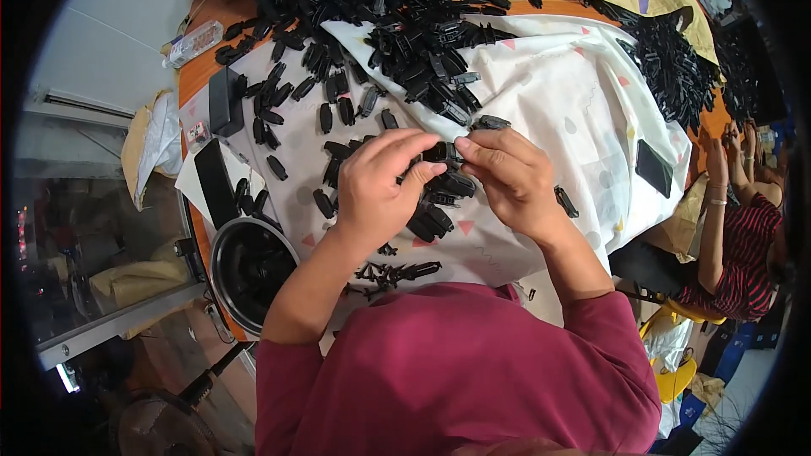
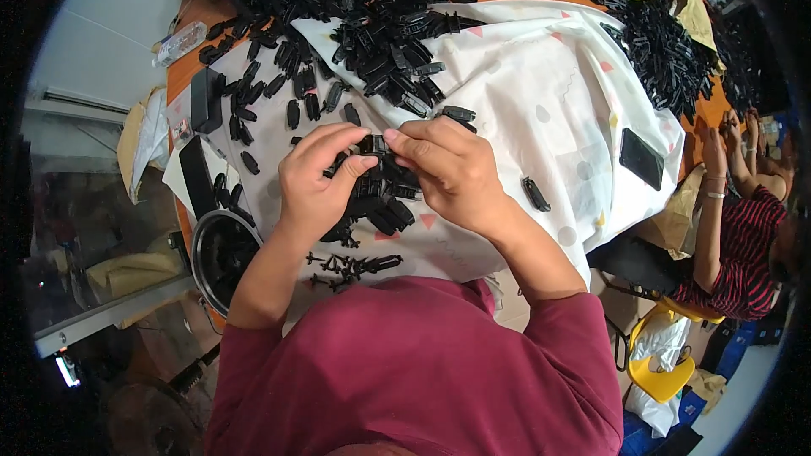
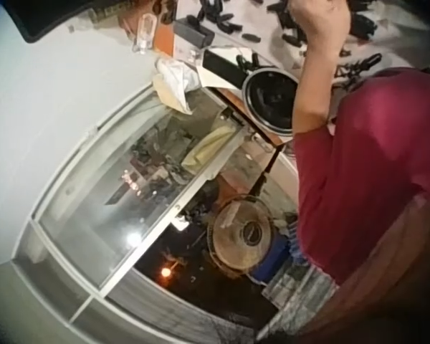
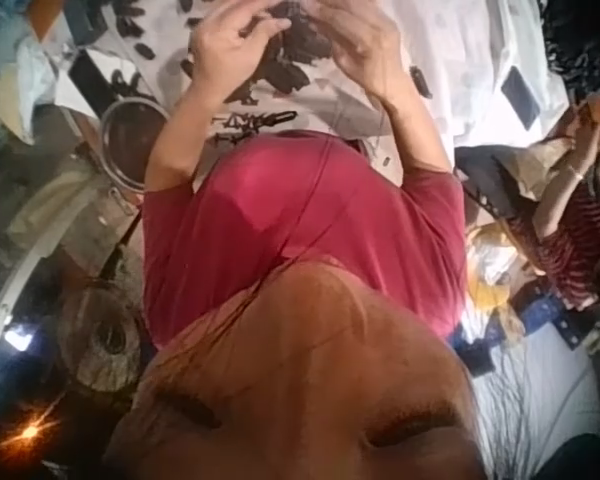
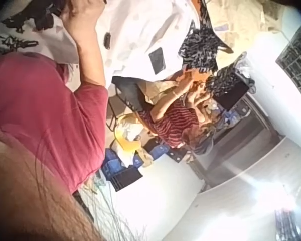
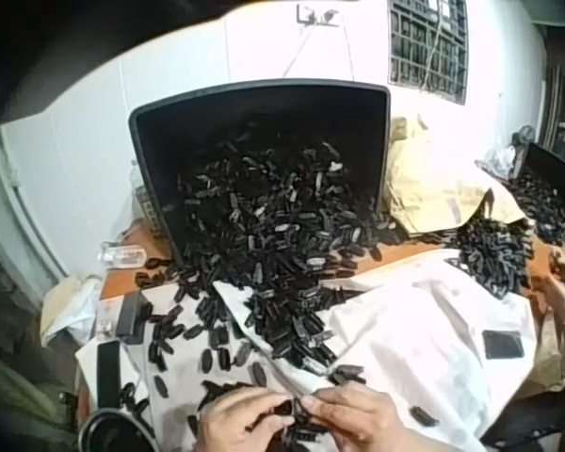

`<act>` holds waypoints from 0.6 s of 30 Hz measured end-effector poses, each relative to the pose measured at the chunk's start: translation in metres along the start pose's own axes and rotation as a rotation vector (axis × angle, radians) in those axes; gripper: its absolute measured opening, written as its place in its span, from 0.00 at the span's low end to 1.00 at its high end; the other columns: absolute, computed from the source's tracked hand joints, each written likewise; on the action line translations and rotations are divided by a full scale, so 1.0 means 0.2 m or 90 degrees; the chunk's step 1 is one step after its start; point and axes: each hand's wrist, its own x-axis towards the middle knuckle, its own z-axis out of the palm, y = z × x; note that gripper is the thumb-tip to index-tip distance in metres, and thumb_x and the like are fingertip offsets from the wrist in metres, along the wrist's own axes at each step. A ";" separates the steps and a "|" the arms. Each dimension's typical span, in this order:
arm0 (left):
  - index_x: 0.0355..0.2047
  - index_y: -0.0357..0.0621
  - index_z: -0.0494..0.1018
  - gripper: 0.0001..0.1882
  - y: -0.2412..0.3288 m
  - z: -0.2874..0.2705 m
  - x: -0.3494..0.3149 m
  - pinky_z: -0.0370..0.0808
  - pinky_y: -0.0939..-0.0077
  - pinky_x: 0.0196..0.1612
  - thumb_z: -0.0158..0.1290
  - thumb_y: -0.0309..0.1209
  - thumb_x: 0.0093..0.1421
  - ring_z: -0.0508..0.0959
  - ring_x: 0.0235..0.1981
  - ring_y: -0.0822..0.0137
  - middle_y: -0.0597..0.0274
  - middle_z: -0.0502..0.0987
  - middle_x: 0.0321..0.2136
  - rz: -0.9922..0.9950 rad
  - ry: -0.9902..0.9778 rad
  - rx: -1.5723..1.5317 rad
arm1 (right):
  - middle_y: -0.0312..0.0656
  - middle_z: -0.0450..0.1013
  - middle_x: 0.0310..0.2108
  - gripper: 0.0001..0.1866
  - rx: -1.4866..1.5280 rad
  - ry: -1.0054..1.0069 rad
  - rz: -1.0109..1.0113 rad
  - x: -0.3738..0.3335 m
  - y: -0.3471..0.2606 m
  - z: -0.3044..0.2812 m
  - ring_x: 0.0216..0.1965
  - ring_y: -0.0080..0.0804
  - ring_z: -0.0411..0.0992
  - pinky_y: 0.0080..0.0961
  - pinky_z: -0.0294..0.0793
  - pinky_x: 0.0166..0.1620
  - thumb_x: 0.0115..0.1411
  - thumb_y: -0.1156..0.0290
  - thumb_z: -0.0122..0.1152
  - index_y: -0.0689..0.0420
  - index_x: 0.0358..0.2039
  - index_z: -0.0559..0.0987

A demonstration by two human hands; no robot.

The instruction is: Sorting and inspecting small black plastic components on a workbench.

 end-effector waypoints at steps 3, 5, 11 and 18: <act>0.35 0.35 0.73 0.13 -0.01 0.02 -0.03 0.72 0.79 0.33 0.59 0.25 0.48 0.75 0.28 0.69 0.59 0.76 0.31 -0.070 -0.019 -0.098 | 0.45 0.72 0.31 0.20 -0.017 0.028 -0.019 -0.03 -0.01 0.02 0.28 0.35 0.71 0.24 0.70 0.28 0.40 0.85 0.63 0.61 0.38 0.76; 0.37 0.35 0.73 0.14 -0.03 0.06 -0.06 0.72 0.80 0.34 0.59 0.26 0.49 0.75 0.29 0.71 0.60 0.76 0.32 -0.223 -0.009 -0.298 | 0.45 0.72 0.31 0.21 -0.058 0.056 -0.022 -0.02 -0.04 0.05 0.28 0.36 0.71 0.24 0.70 0.28 0.40 0.85 0.63 0.61 0.38 0.76; 0.41 0.34 0.72 0.17 -0.02 0.10 -0.06 0.69 0.82 0.41 0.58 0.26 0.50 0.73 0.36 0.73 0.59 0.75 0.36 -0.241 0.024 -0.310 | 0.45 0.72 0.30 0.22 -0.162 0.118 -0.051 -0.03 -0.04 0.10 0.26 0.37 0.71 0.23 0.71 0.28 0.39 0.84 0.63 0.61 0.39 0.75; 0.40 0.33 0.72 0.14 0.08 0.08 -0.05 0.69 0.81 0.39 0.55 0.28 0.54 0.73 0.35 0.73 0.60 0.75 0.35 -0.210 0.026 -0.384 | 0.40 0.73 0.30 0.16 0.233 0.176 0.268 -0.03 -0.07 0.06 0.28 0.26 0.70 0.20 0.70 0.31 0.48 0.74 0.63 0.63 0.39 0.74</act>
